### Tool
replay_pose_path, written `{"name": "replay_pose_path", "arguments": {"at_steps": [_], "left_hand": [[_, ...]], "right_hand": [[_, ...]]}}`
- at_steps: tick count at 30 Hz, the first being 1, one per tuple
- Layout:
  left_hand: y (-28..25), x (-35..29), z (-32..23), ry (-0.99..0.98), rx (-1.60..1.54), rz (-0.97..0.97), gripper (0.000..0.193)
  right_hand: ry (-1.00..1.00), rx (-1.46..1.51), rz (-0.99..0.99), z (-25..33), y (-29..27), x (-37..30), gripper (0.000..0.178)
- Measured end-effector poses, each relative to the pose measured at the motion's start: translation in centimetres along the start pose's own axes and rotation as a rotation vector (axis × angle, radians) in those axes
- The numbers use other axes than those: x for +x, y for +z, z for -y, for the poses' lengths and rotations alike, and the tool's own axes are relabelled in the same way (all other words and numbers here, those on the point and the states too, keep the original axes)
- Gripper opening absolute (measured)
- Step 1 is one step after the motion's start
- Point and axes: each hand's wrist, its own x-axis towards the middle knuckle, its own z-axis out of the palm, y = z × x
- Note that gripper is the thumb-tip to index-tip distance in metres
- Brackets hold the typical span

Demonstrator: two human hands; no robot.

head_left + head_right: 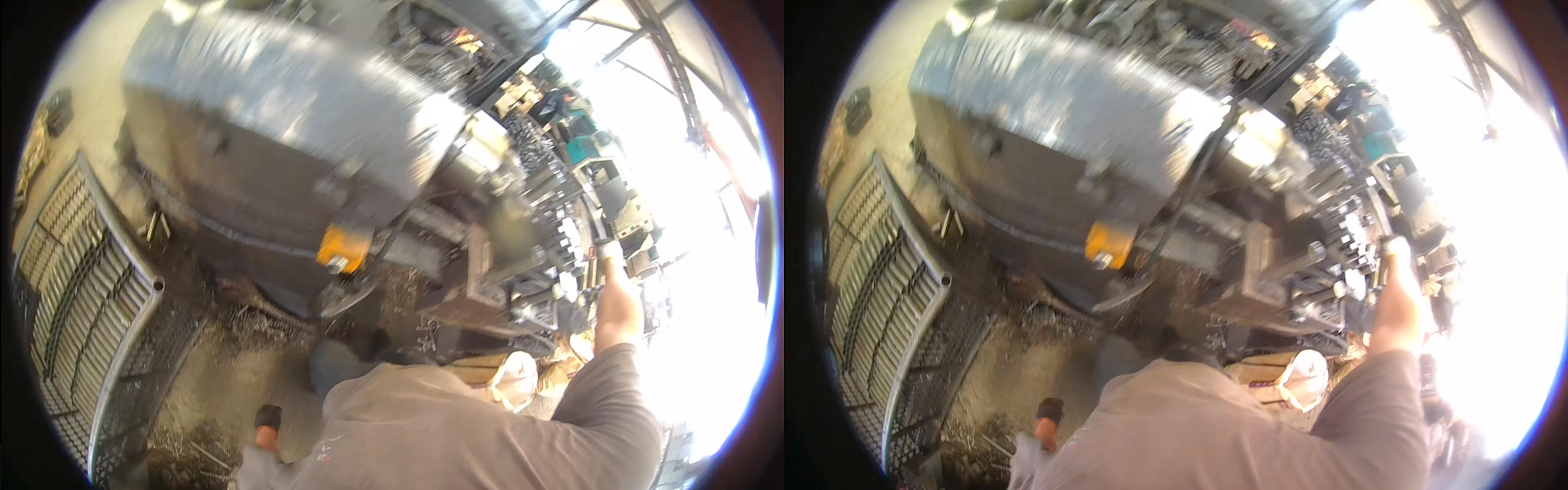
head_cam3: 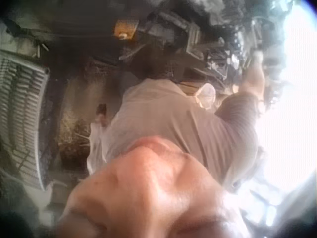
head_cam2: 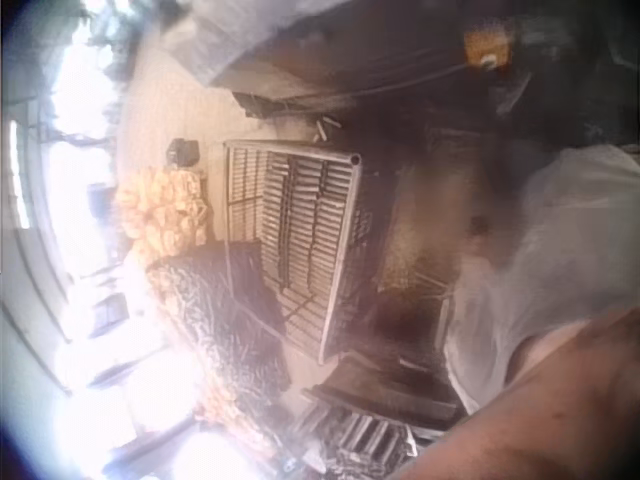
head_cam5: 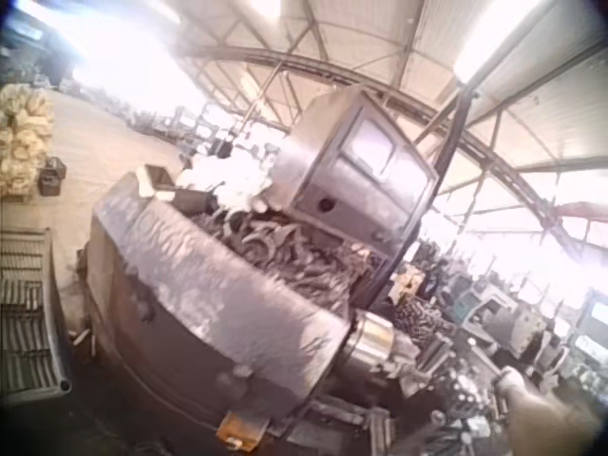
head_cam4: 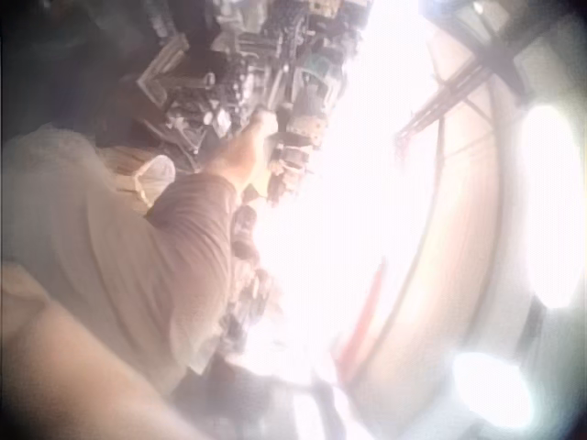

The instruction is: The person operates a metal lathe in a workshop, repeatedly loading cylindrical metal parts into the chuck, tightening the jaws, and adjusting the tool post. The person also uses a file to deburr a small metal piece on a separate stand before returning to the lathe.

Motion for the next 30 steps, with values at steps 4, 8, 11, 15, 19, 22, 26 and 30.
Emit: {"name": "replay_pose_path", "arguments": {"at_steps": [4,8,11,15,19,22,26,30], "left_hand": [[-17.1,3.8,-3.1,0.22,0.299,-0.182,0.026],[-25.3,7.8,-6.9,-0.159,-0.36,-0.243,0.027],[-27.7,10.7,-8.9,-0.12,-0.505,-0.176,0.031],[-29.1,9.6,-12.7,0.334,0.399,-0.361,0.038],[-31.6,4.9,-20.9,-0.008,-0.25,-0.169,0.035],[-34.3,2.4,-28.1,0.055,-0.37,-0.144,0.034],[-37.0,2.4,-35.0,0.266,-0.457,-0.211,0.03],[-37.2,3.0,-35.7,0.272,-0.49,-0.284,0.027]], "right_hand": [[-0.173,-0.024,0.168,3.3,-0.6,-0.2,0.039],[-0.262,0.51,0.191,10.1,-5.5,-0.2,0.05],[-0.202,0.436,-0.103,15.3,-8.5,-0.8,0.063],[-0.209,0.43,-0.04,14.3,-10.8,0.2,0.066],[-0.298,0.479,-0.023,11.1,-10.5,1.6,0.06],[-0.374,0.555,0.005,10.9,-9.3,2.4,0.051],[-0.557,0.415,-0.113,11.2,-8.4,2.9,0.048],[-0.404,0.685,0.273,7.0,-7.3,1.5,0.064]]}}
